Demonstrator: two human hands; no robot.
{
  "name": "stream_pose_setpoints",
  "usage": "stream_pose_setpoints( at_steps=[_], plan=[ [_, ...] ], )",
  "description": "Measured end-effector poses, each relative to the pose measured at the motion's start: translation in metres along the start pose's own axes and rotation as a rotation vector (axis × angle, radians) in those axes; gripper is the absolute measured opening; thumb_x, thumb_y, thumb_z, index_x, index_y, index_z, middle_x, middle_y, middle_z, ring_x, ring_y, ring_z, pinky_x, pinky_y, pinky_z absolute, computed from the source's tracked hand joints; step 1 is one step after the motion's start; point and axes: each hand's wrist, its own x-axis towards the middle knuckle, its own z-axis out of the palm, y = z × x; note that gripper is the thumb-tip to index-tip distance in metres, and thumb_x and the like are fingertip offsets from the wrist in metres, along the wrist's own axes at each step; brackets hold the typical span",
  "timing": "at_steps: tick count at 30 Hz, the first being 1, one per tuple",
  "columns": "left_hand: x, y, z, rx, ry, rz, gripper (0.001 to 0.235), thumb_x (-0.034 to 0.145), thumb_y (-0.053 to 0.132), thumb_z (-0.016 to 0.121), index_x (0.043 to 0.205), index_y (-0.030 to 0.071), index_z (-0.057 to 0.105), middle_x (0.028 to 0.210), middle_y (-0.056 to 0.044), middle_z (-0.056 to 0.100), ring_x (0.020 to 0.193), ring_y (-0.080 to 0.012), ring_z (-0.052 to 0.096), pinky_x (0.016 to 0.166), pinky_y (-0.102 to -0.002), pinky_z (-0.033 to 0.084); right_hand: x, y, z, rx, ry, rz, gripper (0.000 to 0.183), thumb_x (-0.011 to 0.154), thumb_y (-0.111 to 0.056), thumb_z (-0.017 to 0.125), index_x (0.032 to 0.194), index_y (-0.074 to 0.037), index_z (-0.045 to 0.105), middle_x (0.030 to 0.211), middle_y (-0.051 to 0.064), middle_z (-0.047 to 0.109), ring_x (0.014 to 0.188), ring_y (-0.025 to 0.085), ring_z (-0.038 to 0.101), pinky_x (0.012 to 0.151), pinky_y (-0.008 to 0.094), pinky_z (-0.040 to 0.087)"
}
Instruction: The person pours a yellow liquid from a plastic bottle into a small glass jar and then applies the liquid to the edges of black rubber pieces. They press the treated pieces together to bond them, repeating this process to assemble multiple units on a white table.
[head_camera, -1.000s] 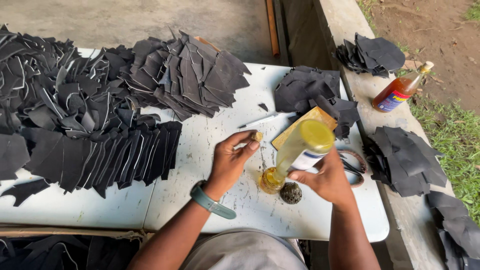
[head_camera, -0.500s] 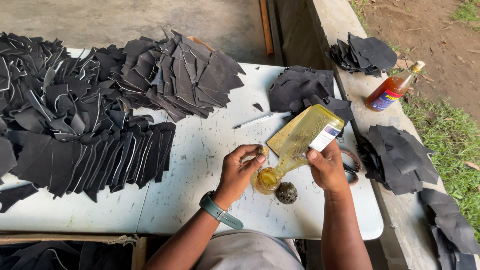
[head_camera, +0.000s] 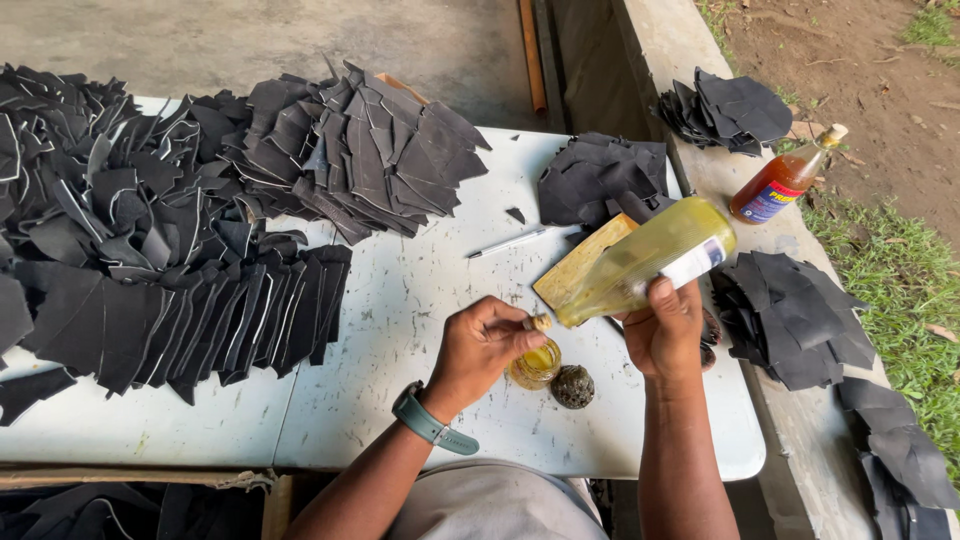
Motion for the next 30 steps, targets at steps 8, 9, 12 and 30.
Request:
stream_pose_setpoints(
  at_steps=[8,9,12,30],
  plan=[
    [-0.004,0.011,0.013,0.136,-0.011,0.057,0.031,0.085,0.017,0.084,0.101,-0.004,0.067,0.094,-0.01,0.077,0.091,-0.0123,0.076,0.08,-0.027,0.064,0.001,-0.006,0.003,0.075,0.022,0.06,0.068,0.097,-0.038,0.073,0.143,0.002,0.043,0.128,0.024,0.064,0.108,0.035,0.071,0.089,0.053,0.061],
    [-0.004,0.011,0.012,0.098,-0.005,0.052,0.03,0.086,0.016,0.084,0.101,-0.004,0.067,0.094,-0.01,0.077,0.09,-0.0122,0.076,0.08,-0.026,0.063,0.0,-0.005,0.003,0.081,0.039,0.067,0.068,0.097,-0.039,0.072,0.143,0.002,0.044,0.128,0.024,0.065,0.108,0.035,0.071,0.088,0.053,0.061],
    [-0.003,0.011,0.008,0.002,0.026,0.052,0.026,0.088,0.014,0.081,0.1,-0.003,0.066,0.094,-0.01,0.078,0.088,-0.0121,0.075,0.079,-0.026,0.062,0.004,-0.01,0.003,0.196,0.024,0.124,0.071,0.098,-0.046,0.071,0.142,0.004,0.047,0.129,0.024,0.063,0.108,0.035,0.072,0.091,0.052,0.062],
    [-0.001,0.012,0.004,-0.054,0.055,0.069,0.025,0.091,0.015,0.079,0.103,-0.002,0.064,0.094,-0.009,0.077,0.09,-0.0116,0.073,0.081,-0.027,0.061,0.009,-0.014,-0.002,0.031,-0.057,0.117,0.082,0.088,-0.044,0.081,0.147,-0.001,0.044,0.132,0.016,0.061,0.117,0.027,0.067,0.097,0.047,0.059]
  ],
)
